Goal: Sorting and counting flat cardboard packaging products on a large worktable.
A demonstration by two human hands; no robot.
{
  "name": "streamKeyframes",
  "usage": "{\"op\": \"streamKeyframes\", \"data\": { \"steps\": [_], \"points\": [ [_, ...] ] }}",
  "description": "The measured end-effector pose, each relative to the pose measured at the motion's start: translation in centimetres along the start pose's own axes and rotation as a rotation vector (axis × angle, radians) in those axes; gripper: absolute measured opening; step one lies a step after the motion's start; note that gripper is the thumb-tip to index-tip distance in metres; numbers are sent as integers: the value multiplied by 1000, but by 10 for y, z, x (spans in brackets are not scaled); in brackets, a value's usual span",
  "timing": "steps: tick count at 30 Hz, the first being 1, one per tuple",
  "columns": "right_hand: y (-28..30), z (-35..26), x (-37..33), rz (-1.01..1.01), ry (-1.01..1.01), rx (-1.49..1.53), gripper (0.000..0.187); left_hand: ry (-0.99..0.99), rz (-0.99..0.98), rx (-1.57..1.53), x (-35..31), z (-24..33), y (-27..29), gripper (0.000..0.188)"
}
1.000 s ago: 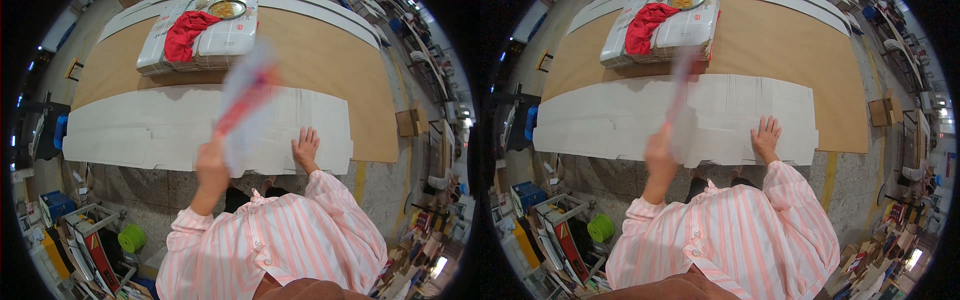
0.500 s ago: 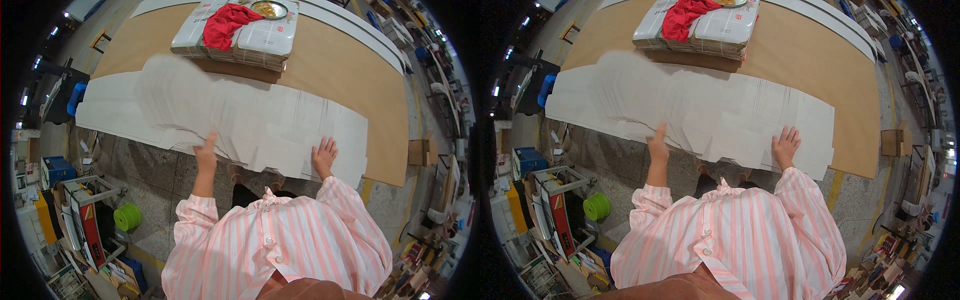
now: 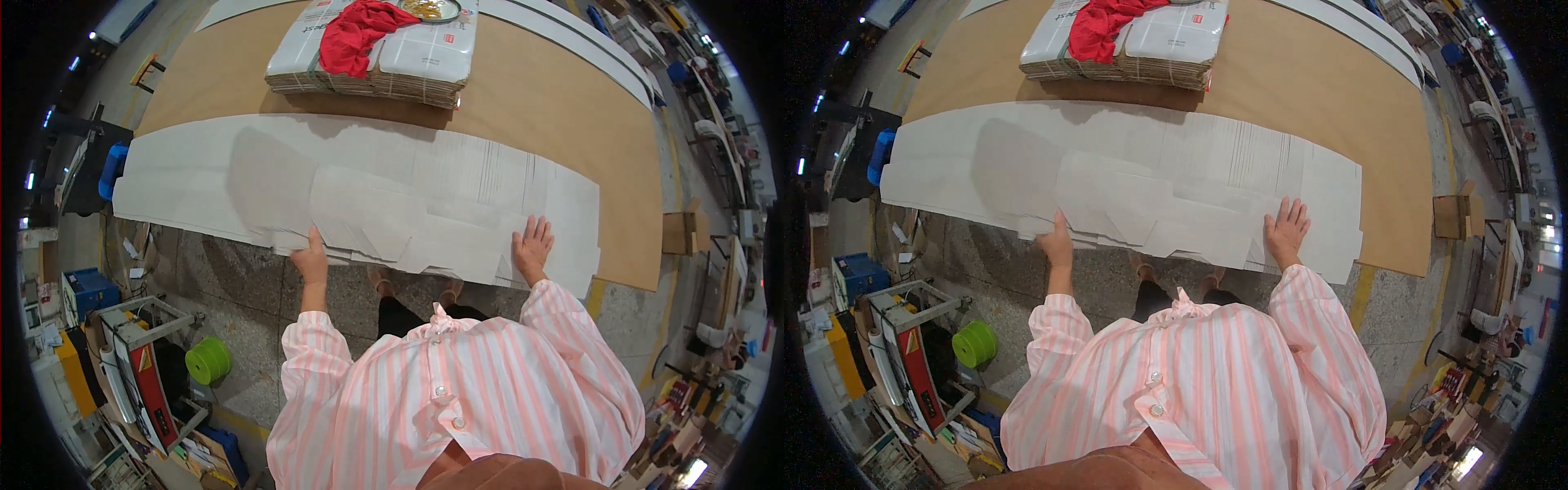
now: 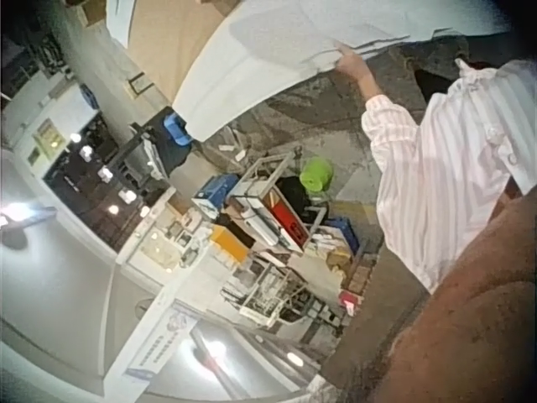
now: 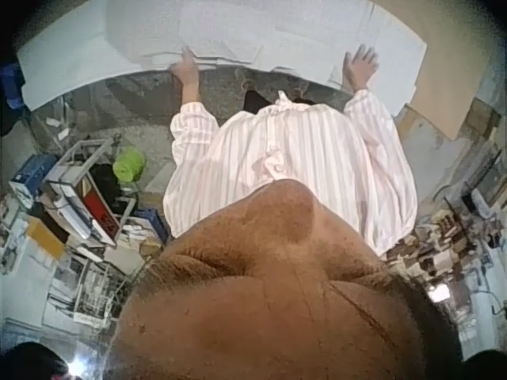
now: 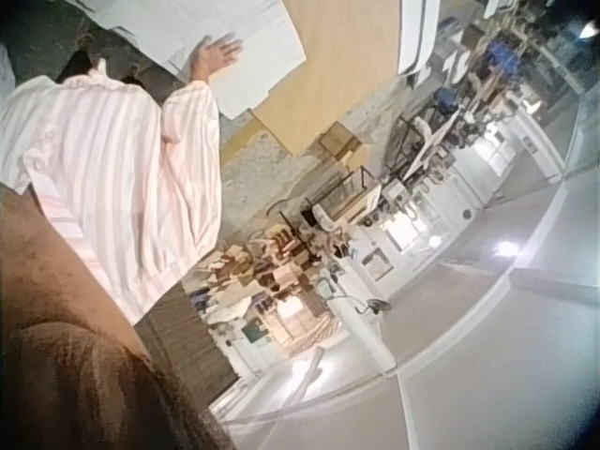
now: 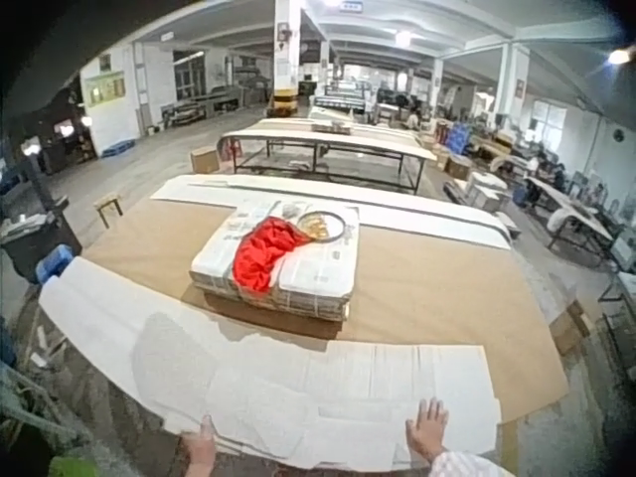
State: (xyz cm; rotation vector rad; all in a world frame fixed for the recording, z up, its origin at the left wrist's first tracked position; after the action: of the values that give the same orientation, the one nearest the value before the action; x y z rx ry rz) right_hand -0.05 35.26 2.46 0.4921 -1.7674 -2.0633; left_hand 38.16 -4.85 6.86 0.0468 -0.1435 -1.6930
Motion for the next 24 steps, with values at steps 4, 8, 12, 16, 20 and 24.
{"op": "streamKeyframes", "data": {
  "steps": [4,8,12,16,20,24],
  "points": [
    [4,-2,1,35,15,32,67,88,86,-284,6,-28,18,35],
    [6,0,-1,65,5,31,66,559,183,-724,3,-74,14,45],
    [5,6,-1,56,-7,45,65,379,150,-220,8,-58,18,47],
    [5,7,0,30,-10,19,65,256,167,-213,12,-57,26,39],
    [7,6,0,38,4,45,66,620,236,-888,5,-91,14,33],
    [3,17,-2,22,-17,26,66,337,160,-92,10,-62,24,37]
  ]
}}
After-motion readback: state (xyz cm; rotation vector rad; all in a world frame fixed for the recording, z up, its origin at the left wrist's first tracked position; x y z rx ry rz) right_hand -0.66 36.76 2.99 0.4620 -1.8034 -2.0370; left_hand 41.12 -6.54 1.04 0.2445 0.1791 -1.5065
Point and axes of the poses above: each hand's wrist, its own x-axis towards the middle knuckle, its own y-axis out of the back of the hand, z = x × y, the point moved 9 cm from there along x, towards the middle knuckle, and after that the axes turned 11 degrees about -x, right-handed, at the moved point
